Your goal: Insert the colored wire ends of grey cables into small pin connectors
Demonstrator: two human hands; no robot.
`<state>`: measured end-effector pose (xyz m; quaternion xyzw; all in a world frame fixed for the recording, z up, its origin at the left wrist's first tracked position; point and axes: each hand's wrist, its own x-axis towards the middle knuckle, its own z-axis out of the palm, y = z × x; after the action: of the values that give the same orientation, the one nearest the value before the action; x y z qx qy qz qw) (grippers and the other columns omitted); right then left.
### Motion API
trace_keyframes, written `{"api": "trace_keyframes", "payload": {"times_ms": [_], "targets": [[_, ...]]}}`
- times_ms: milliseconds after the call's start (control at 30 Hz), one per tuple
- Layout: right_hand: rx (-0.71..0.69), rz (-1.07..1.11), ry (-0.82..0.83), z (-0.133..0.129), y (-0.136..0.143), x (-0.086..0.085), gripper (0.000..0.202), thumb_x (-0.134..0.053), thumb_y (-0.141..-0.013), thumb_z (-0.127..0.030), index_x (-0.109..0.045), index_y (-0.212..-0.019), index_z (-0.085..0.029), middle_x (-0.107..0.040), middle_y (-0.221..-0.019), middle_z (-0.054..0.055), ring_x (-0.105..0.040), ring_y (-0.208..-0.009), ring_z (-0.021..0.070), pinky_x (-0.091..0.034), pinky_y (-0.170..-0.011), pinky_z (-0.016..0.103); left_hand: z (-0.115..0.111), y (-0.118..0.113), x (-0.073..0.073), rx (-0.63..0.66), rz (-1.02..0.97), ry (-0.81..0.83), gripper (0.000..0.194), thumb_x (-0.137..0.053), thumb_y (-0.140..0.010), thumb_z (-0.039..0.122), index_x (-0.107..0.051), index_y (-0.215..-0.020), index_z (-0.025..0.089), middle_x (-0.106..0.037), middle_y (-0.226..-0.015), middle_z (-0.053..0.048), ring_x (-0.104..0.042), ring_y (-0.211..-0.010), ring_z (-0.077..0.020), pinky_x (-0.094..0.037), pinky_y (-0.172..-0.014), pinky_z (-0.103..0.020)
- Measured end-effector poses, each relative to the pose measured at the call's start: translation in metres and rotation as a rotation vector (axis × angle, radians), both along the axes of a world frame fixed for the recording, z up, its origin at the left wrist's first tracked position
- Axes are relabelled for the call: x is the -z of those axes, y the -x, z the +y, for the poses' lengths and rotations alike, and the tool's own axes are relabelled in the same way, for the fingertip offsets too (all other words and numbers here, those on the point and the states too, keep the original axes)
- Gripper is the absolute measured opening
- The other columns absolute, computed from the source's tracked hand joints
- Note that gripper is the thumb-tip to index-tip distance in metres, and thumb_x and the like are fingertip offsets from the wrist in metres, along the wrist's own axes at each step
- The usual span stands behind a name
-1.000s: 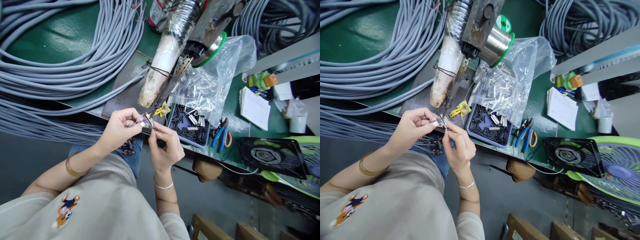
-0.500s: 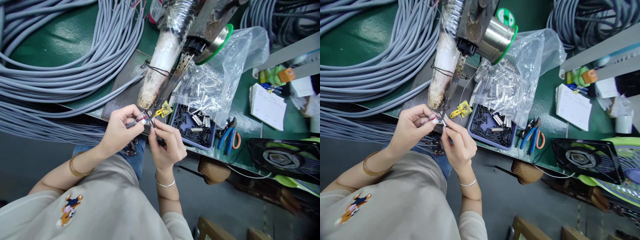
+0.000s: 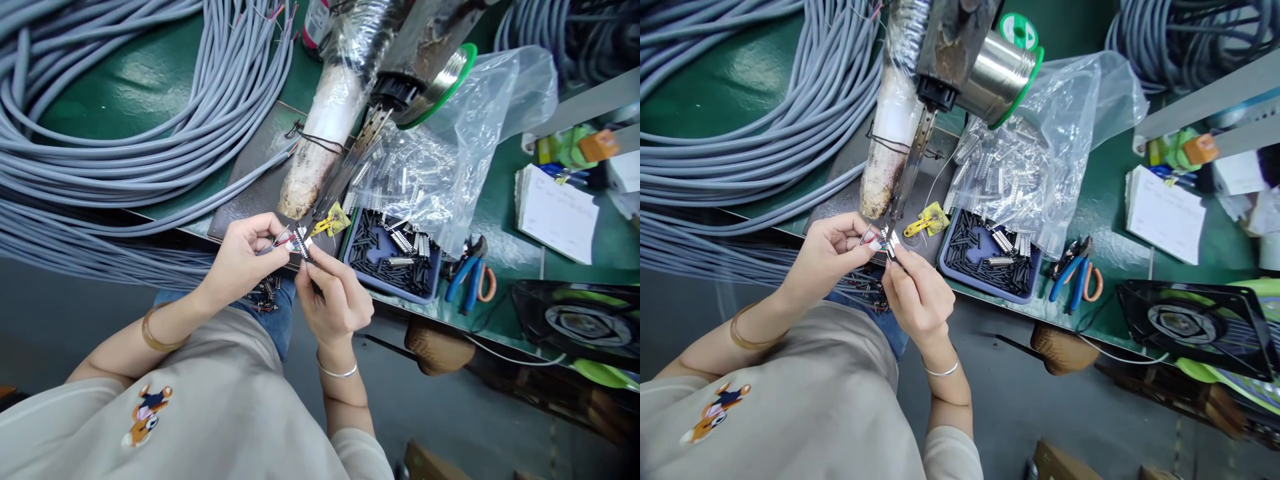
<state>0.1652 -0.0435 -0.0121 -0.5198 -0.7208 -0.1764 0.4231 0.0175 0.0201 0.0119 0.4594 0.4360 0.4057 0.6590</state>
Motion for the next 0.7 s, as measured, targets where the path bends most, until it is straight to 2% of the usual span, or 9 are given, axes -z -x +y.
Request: {"api": "trace_keyframes", "payload": {"times_ms": [100,200,300,433,567,700], "targets": [[-0.008,0.030,0.002,-0.001,-0.001,-0.001,0.017,-0.076,-0.085,-0.008,-0.066,-0.092,-0.020,-0.082,-0.096,0.005,-0.079,-0.082,0.0136,-0.065,-0.076,0.021,-0.002,0.002,-0.001,0.042,-0.022,-0.005,0.015,-0.074,-0.069,0.014,-0.059,-0.071,0.015,-0.055,-0.066,0.003,-0.041,-0.053,-0.0032,-0.031,-0.047,-0.016],[-0.028,0.164,0.063,-0.003,-0.001,-0.002,0.019,-0.076,-0.084,-0.006,-0.065,-0.091,-0.020,-0.082,-0.098,0.005,-0.079,-0.086,0.0140,-0.064,-0.076,0.022,-0.005,0.008,0.000,0.097,-0.072,-0.012,0.018,-0.074,-0.073,0.015,-0.060,-0.085,0.015,-0.057,-0.068,0.004,-0.043,-0.053,-0.0030,-0.034,-0.049,-0.014],[-0.049,0.381,0.242,-0.006,-0.001,-0.004,0.017,-0.074,-0.086,-0.007,-0.064,-0.086,-0.021,-0.081,-0.094,0.002,-0.078,-0.083,0.0123,-0.064,-0.073,0.022,-0.008,0.014,0.004,0.149,-0.160,-0.023,0.023,-0.071,-0.078,0.019,-0.062,-0.098,0.015,-0.060,-0.071,0.004,-0.043,-0.052,-0.0032,-0.033,-0.047,-0.015],[-0.085,0.542,0.419,-0.010,-0.002,-0.006,0.015,-0.071,-0.089,-0.011,-0.064,-0.084,-0.022,-0.079,-0.093,0.000,-0.077,-0.082,0.0115,-0.063,-0.068,0.021,-0.011,0.018,0.005,0.219,-0.228,-0.061,0.015,-0.068,-0.080,0.018,-0.065,-0.093,0.013,-0.064,-0.075,0.000,-0.042,-0.053,-0.0035,-0.031,-0.045,-0.016],[-0.072,0.509,0.384,-0.012,-0.001,-0.005,0.013,-0.070,-0.090,-0.012,-0.064,-0.087,-0.023,-0.079,-0.094,0.000,-0.077,-0.082,0.0124,-0.063,-0.068,0.022,-0.012,0.023,0.006,0.255,-0.210,-0.076,0.012,-0.068,-0.078,0.012,-0.065,-0.089,0.014,-0.053,-0.065,0.005,-0.038,-0.052,-0.0038,-0.031,-0.046,-0.016],[-0.059,0.446,0.347,-0.015,-0.001,-0.004,0.012,-0.069,-0.091,-0.013,-0.064,-0.087,-0.023,-0.080,-0.095,0.001,-0.077,-0.082,0.0135,-0.063,-0.068,0.024,-0.012,0.029,0.013,0.325,-0.242,0.006,0.009,-0.069,-0.082,0.015,-0.063,-0.089,0.015,-0.049,-0.060,0.006,-0.042,-0.048,-0.0044,-0.034,-0.046,-0.016]]}}
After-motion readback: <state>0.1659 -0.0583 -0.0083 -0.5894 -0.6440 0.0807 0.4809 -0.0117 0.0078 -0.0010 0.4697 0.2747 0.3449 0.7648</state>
